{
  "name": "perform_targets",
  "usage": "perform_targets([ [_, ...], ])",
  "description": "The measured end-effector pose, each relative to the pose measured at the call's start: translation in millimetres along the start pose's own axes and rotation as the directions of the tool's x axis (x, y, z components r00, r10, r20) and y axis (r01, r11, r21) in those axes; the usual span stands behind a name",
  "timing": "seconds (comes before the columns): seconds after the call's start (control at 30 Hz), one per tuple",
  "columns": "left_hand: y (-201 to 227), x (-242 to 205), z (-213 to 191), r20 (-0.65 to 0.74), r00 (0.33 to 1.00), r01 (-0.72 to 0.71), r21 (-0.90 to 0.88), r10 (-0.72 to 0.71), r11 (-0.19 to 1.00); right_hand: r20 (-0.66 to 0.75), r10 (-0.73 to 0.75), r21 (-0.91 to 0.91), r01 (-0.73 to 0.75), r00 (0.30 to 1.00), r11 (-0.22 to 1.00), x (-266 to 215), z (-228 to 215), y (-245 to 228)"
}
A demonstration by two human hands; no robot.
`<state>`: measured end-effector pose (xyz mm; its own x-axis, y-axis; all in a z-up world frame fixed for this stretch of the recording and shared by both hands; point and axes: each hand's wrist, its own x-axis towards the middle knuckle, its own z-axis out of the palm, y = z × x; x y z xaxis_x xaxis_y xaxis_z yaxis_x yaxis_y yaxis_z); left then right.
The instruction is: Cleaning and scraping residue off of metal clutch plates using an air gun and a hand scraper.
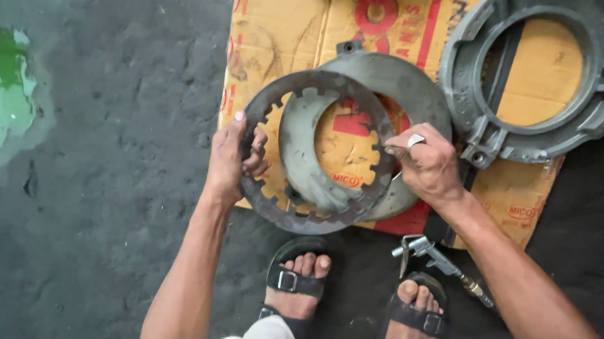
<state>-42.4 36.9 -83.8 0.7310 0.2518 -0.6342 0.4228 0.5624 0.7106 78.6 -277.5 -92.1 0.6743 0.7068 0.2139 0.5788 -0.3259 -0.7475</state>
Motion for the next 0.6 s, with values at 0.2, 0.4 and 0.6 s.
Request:
perform_targets([
  [0.2,-5.7,3.7,-10.0,0.025,1.0,-0.016,-0.027,0.017,1.0,-0.082,0.068,-0.091,-0.076,0.994,0.993,-19.4,13.0,-25.1],
  [0.4,-9.3,-1.7,-1.7,0.062,0.998,-0.022,-0.06,0.026,0.998,-0.142,0.147,-0.114,-0.164,0.979,0.98,-36.2,17.9,-36.7],
  [0.6,-19.3,0.3,-1.5,0.038,0.999,-0.015,-0.06,0.018,0.998,-0.124,0.203,-0.094,-0.215,0.971,0.972,-54.0,26.0,-45.6],
])
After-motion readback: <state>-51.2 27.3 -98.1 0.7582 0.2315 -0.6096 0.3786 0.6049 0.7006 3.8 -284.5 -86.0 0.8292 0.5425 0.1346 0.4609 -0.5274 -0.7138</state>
